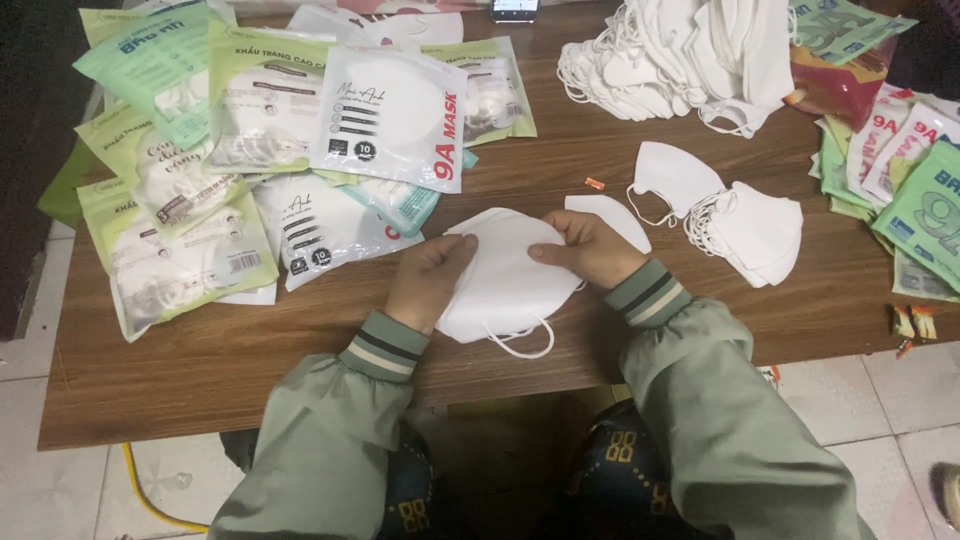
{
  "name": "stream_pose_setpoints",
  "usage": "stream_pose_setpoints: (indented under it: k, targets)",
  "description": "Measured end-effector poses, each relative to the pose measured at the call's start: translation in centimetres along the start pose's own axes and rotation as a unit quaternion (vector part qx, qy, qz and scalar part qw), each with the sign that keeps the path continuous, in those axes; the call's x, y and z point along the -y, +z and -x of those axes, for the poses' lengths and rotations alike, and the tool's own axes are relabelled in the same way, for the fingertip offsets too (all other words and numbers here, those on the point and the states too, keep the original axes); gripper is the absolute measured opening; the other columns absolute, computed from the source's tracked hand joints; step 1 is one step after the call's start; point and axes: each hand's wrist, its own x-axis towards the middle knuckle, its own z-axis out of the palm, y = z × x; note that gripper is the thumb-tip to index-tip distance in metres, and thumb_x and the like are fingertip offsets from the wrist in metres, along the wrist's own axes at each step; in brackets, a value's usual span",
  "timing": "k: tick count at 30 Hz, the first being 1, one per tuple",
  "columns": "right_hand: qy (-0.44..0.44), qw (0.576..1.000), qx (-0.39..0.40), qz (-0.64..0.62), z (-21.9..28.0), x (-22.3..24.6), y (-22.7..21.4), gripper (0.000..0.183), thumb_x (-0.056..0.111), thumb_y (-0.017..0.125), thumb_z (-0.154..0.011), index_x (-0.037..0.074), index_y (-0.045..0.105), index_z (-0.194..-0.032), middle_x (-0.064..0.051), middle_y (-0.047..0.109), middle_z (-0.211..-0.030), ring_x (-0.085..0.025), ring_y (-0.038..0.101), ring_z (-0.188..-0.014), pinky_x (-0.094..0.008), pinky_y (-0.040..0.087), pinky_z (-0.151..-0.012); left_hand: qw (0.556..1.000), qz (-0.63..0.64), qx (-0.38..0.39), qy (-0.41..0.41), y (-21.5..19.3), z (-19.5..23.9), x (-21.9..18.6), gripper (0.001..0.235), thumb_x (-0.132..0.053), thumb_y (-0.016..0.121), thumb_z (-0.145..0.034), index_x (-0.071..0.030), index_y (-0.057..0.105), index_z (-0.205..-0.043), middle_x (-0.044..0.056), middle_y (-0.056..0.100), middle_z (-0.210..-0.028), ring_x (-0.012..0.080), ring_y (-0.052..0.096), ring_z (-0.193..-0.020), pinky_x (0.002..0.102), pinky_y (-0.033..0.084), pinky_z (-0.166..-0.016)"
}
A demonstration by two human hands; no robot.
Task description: Folding and stacking white face masks on a wooden table for packaging.
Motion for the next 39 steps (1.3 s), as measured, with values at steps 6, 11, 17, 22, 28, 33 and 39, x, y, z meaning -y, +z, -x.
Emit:
stream_pose_setpoints:
  k: [6, 11, 17, 22, 28, 33, 39]
  targets:
    - [0.003, 1.0, -0.011, 0.021, 0.0, 0.2, 0.5, 0.019, 0.009, 0.076, -0.087, 0.0, 0.07, -0.103, -0.012, 0.074, -0.077, -0.017, 0.071, -0.062, -0.028, 0.062, -0.061, 0.999, -0.039, 0.026, 0.002, 0.6, 0.3, -0.5, 0.038, -0.033, 0.06, -0.105, -0.004, 0.069, -0.127, 0.018, 0.075, -0.105, 0.0188, 0.072, -0.091, 0.034, 0.064, -0.078]
    - [-0.017, 0.998, -0.047, 0.036, 1.0, 1.3, -0.5, 0.019, 0.008, 0.075, -0.088, 0.002, 0.071, -0.106, -0.011, 0.073, -0.08, -0.017, 0.071, -0.067, -0.031, 0.062, -0.063, 0.994, -0.098, -0.019, 0.036, 0.5, 0.3, 0.0, 0.041, -0.031, 0.06, -0.105, 0.002, 0.066, -0.129, 0.024, 0.069, -0.119, 0.0287, 0.064, -0.115, 0.043, 0.055, -0.097]
    - [0.059, 0.895, -0.257, 0.36, -0.2, -2.7, -5.8, 0.032, 0.024, 0.079, -0.091, 0.014, 0.072, -0.12, -0.011, 0.069, -0.117, -0.031, 0.064, -0.113, -0.044, 0.053, -0.095, 0.976, -0.17, -0.085, 0.106, 0.4, 0.2, 0.9, 0.037, -0.031, 0.06, -0.105, -0.002, 0.071, -0.125, 0.024, 0.067, -0.128, 0.0375, 0.058, -0.131, 0.051, 0.046, -0.111]
    - [0.171, 0.828, -0.269, 0.462, -0.2, -1.2, -5.6, 0.066, 0.034, 0.083, -0.081, 0.013, 0.061, -0.14, -0.016, 0.059, -0.14, -0.035, 0.055, -0.129, -0.049, 0.048, -0.105, 0.979, -0.146, -0.098, 0.102, 0.2, -0.2, 1.1, 0.037, -0.029, 0.059, -0.105, 0.0, 0.071, -0.124, 0.025, 0.066, -0.131, 0.0377, 0.055, -0.133, 0.052, 0.042, -0.114]
    - [0.167, 0.849, -0.268, 0.423, 0.3, -1.8, -6.0, 0.063, 0.025, 0.086, -0.077, 0.0, 0.065, -0.131, -0.02, 0.064, -0.124, -0.04, 0.061, -0.12, -0.053, 0.049, -0.101, 0.981, -0.142, -0.091, 0.096, 0.1, -0.5, 1.6, 0.034, -0.031, 0.06, -0.105, -0.005, 0.072, -0.124, 0.022, 0.067, -0.131, 0.0355, 0.055, -0.134, 0.051, 0.043, -0.113]
    - [0.118, 0.876, -0.303, 0.357, -1.0, -4.7, -7.1, 0.022, 0.016, 0.079, -0.084, 0.01, 0.075, -0.105, -0.013, 0.064, -0.107, -0.036, 0.067, -0.104, -0.048, 0.055, -0.087, 0.982, -0.14, -0.088, 0.094, -0.4, -1.4, 2.6, 0.035, -0.03, 0.059, -0.107, -0.004, 0.072, -0.125, 0.022, 0.067, -0.13, 0.0356, 0.056, -0.133, 0.053, 0.044, -0.112]
    - [-0.006, 0.979, -0.202, 0.025, 0.7, -2.0, -7.3, 0.034, 0.003, 0.079, -0.083, 0.008, 0.058, -0.11, -0.004, 0.072, -0.094, -0.016, 0.072, -0.08, -0.029, 0.062, -0.074, 0.981, -0.15, -0.091, 0.084, -1.1, -0.8, 1.2, 0.037, -0.031, 0.056, -0.107, -0.002, 0.07, -0.127, 0.022, 0.068, -0.123, 0.0341, 0.062, -0.123, 0.049, 0.051, -0.104]
